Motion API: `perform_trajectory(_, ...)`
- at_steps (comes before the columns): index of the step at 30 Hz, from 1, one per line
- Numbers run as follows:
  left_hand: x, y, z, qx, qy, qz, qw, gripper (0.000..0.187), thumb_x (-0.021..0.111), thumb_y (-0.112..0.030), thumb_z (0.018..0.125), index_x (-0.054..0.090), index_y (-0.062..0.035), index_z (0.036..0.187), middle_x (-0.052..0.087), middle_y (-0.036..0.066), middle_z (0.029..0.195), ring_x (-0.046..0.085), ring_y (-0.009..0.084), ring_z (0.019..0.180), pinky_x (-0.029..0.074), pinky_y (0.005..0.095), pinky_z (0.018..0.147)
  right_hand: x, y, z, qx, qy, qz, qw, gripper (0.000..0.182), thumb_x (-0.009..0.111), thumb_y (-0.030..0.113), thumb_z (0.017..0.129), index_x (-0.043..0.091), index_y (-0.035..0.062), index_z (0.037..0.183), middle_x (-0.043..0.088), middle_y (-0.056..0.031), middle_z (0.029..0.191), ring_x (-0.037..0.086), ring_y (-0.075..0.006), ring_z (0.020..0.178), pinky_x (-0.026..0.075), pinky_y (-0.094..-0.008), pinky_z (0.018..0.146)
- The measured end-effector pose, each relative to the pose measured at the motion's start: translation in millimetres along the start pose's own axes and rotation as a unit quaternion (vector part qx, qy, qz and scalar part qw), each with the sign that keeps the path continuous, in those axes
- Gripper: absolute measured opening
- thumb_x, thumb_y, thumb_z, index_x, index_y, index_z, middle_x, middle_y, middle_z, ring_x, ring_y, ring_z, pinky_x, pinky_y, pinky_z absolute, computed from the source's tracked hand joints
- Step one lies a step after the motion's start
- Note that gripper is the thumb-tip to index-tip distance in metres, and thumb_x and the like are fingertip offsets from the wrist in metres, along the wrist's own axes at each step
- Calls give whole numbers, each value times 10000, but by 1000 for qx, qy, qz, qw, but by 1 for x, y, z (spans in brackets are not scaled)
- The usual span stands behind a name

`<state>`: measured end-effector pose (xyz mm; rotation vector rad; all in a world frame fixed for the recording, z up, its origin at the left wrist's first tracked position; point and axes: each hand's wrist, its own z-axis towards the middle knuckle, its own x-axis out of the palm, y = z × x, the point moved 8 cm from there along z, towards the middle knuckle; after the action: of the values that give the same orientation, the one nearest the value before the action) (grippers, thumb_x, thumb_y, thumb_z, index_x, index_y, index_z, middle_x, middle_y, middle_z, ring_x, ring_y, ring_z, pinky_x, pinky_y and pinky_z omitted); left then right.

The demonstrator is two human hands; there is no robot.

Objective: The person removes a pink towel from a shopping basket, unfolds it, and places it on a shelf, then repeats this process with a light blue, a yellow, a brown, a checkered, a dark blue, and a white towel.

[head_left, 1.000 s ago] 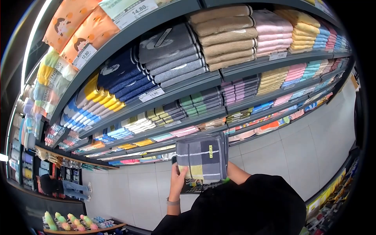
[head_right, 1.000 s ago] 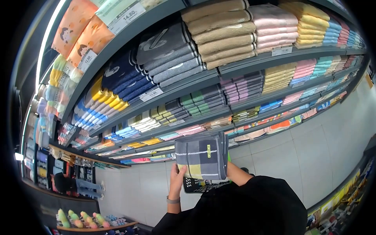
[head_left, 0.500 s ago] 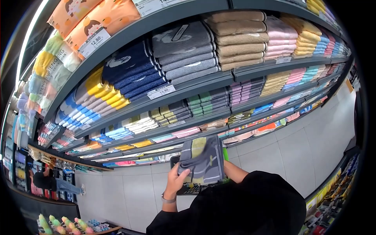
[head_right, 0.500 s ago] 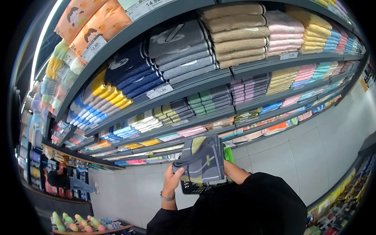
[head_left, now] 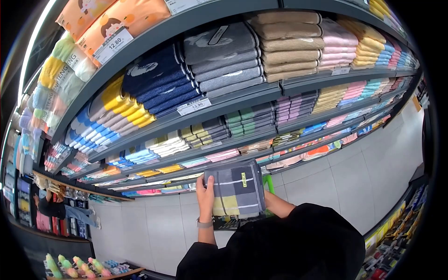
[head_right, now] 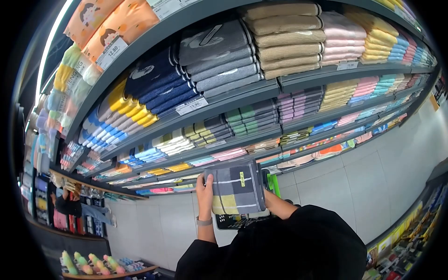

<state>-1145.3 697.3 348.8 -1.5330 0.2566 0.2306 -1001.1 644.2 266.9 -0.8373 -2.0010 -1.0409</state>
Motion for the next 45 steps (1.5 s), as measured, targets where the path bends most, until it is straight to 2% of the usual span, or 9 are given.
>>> perform_trajectory(7,22,67,-33,-309,102,-341,882,391,580,-230,899,515,32,1182,585,98,1124,556,158,981,437,275,844,-18,3,-9,17,-32,-21,999,719,368,577,900,359,36,1376,453,-153,1344,468,-290,1195,331,-413,1036)
perform_trajectory(13,1,59,-11,-151,70,-246,955,392,597,-247,893,511,16,1171,598,78,1067,568,141,946,447,268,836,-31,24,-13,20,-86,-48,995,725,369,579,900,353,36,1379,448,-152,1350,464,-288,1200,328,-412,1038)
perform_trajectory(16,-10,54,-4,-122,29,-157,980,357,585,-239,896,534,23,1133,605,65,997,554,130,889,435,255,811,-1,50,-16,-43,31,-36,998,753,382,590,897,308,35,1401,407,-145,1385,441,-272,1220,339,-375,1028)
perform_trajectory(19,-9,41,0,-98,25,-82,991,376,595,-248,886,524,20,1141,590,73,1003,543,138,893,431,256,800,36,71,-32,-207,-11,-513,833,759,608,393,859,251,10,1408,431,-164,1338,449,-249,1196,361,-309,982)
perform_trajectory(21,-9,43,-1,-145,-9,-195,970,379,588,-234,883,513,6,1167,580,91,1065,548,158,941,439,268,818,25,65,-23,-217,-34,-510,831,750,673,292,824,278,6,1394,484,-157,1271,486,-224,1140,379,-301,954)
perform_trajectory(24,-8,49,1,-150,80,-377,911,474,605,-236,859,450,-8,1244,575,101,1121,564,191,1017,455,298,873,7,60,-16,-153,-46,-321,933,689,676,227,818,333,18,1378,548,-113,1189,542,-172,1049,445,-284,874)
perform_trajectory(28,-8,66,2,-190,116,-384,896,460,607,-190,849,454,-17,1247,576,101,1130,578,198,991,479,317,848,27,54,-27,-80,-36,-249,965,635,662,146,819,359,22,1363,560,-108,1156,558,-158,1016,478,-287,833)
perform_trajectory(37,-37,55,11,-93,78,-310,943,452,619,-94,839,452,2,1249,576,101,1130,560,179,1008,462,312,867,30,43,4,-111,-91,-150,978,390,641,117,829,514,23,1185,620,-77,1014,628,-165,869,533,-298,723)
perform_trajectory(45,-57,24,57,22,70,-131,989,485,620,-220,852,466,46,1228,564,142,1165,526,207,1048,391,307,924,84,82,39,-168,-98,-159,968,343,636,123,834,529,21,1143,617,-85,995,623,-170,863,530,-311,734)
